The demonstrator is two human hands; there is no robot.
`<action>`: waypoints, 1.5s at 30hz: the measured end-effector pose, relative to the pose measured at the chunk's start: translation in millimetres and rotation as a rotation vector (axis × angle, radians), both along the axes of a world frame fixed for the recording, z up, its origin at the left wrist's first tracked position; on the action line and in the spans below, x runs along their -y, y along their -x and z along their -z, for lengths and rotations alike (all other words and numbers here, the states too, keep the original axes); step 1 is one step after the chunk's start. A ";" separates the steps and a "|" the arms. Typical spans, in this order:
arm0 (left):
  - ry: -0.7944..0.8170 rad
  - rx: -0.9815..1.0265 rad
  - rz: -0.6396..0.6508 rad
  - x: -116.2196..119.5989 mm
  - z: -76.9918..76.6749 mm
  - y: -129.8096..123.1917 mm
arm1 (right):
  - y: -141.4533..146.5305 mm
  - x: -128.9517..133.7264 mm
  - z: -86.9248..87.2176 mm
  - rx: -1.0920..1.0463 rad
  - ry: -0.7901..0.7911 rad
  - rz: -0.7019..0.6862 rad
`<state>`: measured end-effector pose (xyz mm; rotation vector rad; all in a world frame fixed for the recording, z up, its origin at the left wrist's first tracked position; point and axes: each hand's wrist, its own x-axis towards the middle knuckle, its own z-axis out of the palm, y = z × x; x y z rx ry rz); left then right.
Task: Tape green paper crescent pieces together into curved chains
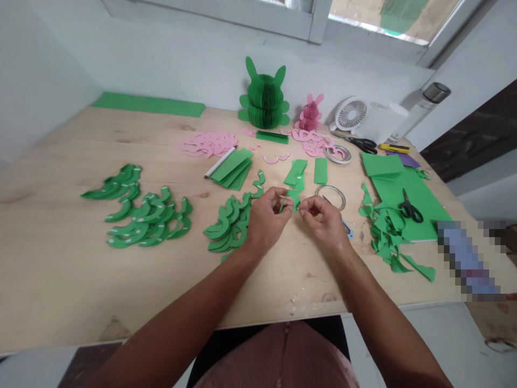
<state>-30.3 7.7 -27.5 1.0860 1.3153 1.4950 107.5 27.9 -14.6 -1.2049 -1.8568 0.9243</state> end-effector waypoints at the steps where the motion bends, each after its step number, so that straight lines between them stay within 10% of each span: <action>1: -0.005 -0.027 0.001 0.1 0.9 0.2 | -0.2 -0.3 0.7 0.025 -0.018 0.001; 45: 0.072 -0.024 0.027 1.0 -0.3 0.2 | 0.3 1.6 1.8 0.281 -0.293 -0.010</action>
